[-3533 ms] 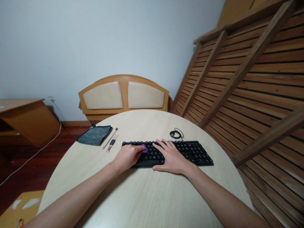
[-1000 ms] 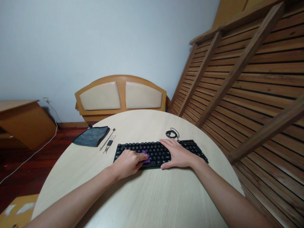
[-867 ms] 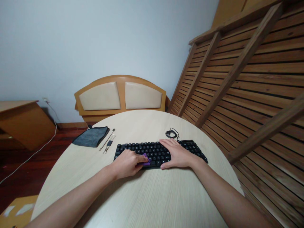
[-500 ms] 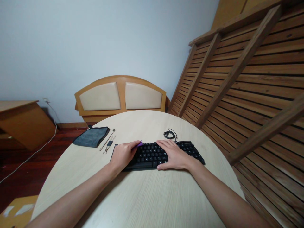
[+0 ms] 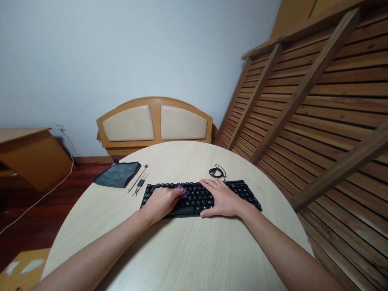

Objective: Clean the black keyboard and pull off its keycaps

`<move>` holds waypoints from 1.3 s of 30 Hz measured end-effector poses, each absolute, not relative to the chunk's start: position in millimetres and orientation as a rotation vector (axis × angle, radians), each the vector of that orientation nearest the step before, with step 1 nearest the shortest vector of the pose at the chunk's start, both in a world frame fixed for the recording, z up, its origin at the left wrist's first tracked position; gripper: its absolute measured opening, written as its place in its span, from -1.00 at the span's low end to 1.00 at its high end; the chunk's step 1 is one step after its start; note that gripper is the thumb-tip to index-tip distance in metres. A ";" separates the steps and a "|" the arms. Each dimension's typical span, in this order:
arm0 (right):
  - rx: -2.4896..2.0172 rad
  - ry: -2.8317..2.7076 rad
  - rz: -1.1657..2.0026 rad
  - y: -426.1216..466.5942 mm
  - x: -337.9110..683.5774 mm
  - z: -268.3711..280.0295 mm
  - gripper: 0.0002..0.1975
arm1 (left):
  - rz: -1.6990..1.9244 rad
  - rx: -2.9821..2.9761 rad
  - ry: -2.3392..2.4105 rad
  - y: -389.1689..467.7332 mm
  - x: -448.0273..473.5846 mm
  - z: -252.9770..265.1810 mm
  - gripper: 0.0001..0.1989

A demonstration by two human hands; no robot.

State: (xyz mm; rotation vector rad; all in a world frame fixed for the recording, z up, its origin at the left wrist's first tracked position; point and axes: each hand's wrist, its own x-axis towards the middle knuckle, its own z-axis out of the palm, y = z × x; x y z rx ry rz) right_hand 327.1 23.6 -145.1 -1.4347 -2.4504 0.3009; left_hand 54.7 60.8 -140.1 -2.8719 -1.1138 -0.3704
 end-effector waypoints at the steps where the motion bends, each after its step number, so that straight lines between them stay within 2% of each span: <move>1: -1.434 -2.450 0.300 23.8 327.3 -145.6 0.18 | -0.372 -2.890 -1.081 60.2 54.4 -139.8 -0.67; 17: -1.429 -2.447 0.279 23.5 328.2 -146.5 0.18 | -0.377 -3.299 -0.535 49.7 42.2 -118.6 -0.65; 20: -1.437 -2.452 0.275 23.4 328.3 -146.7 0.19 | -0.502 -3.273 -0.635 52.3 40.7 -119.5 -0.67; 23: -1.435 -2.457 0.277 23.3 327.5 -146.7 0.18 | -0.683 -3.061 -0.944 59.9 42.7 -127.1 -0.66; 27: -1.414 -2.454 0.278 23.7 324.6 -146.7 0.16 | -0.675 -2.894 -1.221 67.9 51.0 -140.9 -0.66; 39: -1.402 -2.464 0.283 23.9 322.5 -145.2 0.16 | -0.500 -2.974 -1.069 58.8 53.6 -143.2 -0.63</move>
